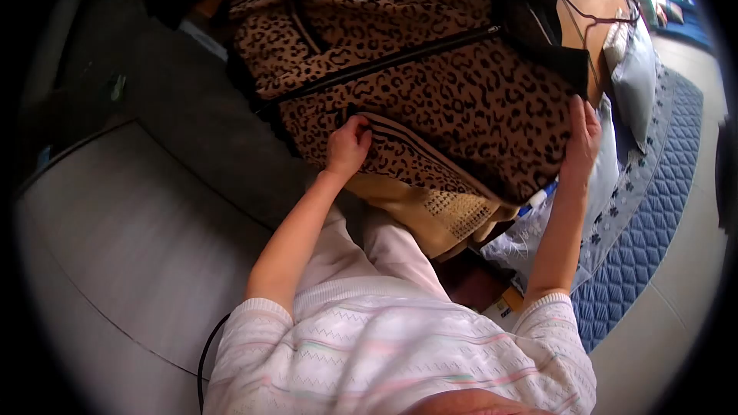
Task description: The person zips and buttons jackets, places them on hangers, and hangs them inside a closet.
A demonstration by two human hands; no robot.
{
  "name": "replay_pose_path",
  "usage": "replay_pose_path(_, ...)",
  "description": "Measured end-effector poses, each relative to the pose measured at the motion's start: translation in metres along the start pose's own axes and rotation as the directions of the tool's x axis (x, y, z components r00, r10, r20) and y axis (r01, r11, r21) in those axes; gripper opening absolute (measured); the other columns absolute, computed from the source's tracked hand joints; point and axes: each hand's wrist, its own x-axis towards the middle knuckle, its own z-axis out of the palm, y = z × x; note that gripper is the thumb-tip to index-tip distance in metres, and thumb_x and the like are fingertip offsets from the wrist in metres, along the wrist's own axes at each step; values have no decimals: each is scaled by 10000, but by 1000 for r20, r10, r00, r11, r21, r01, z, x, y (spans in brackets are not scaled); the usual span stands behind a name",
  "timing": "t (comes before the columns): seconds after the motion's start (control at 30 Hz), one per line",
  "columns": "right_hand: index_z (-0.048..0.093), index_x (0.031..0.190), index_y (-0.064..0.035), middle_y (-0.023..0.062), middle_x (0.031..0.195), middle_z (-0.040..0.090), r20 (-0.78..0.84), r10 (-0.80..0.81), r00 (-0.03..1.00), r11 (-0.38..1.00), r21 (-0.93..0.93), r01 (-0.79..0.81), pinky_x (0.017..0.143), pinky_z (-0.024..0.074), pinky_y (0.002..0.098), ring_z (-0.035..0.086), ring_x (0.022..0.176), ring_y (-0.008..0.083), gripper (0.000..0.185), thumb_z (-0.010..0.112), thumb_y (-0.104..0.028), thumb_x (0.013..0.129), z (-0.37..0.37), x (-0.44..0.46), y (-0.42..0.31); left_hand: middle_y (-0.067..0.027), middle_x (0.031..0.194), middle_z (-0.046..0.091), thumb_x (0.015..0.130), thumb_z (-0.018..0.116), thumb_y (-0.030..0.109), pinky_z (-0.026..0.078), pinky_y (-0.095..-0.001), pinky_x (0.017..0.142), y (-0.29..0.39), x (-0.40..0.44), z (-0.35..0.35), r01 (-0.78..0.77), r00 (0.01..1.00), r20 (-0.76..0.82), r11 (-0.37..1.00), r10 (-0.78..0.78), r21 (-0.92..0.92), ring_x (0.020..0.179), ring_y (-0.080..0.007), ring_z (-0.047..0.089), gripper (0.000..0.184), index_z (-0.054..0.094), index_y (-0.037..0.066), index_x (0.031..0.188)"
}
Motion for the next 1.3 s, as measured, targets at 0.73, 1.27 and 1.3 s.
replay_pose_path(0.73, 617, 1008, -4, 70, 879, 622, 611, -665, 428, 400, -193, 896, 750, 412, 241, 552, 817, 145, 315, 584, -262, 832, 142, -170, -190, -129, 802, 608, 779, 532, 79, 469, -379, 639, -9, -164, -11, -126, 811, -585, 972, -13, -197, 726, -301, 590, 334, 538, 85, 1114)
replay_pose_path(1.27, 586, 1016, -23, 72, 927, 583, 805, -592, 39, 67, 1, 998, 763, 407, 265, 526, 859, 155, 277, 565, -237, 841, 186, -304, -197, -161, 976, 601, 817, 511, 152, 482, -394, 732, -56, -272, -82, 177, 826, -556, 979, -94, 97, 854, -301, 590, 270, 585, 58, 1059)
replay_pose_path(1.3, 584, 1017, -24, 72, 930, 580, 807, -589, 32, 64, 6, 998, 764, 406, 266, 525, 862, 156, 275, 563, -235, 842, 186, -307, -194, -186, 993, 598, 833, 501, 131, 483, -389, 726, -59, -281, -85, 165, 826, -554, 985, -108, 54, 842, -299, 596, 280, 573, 28, 1083)
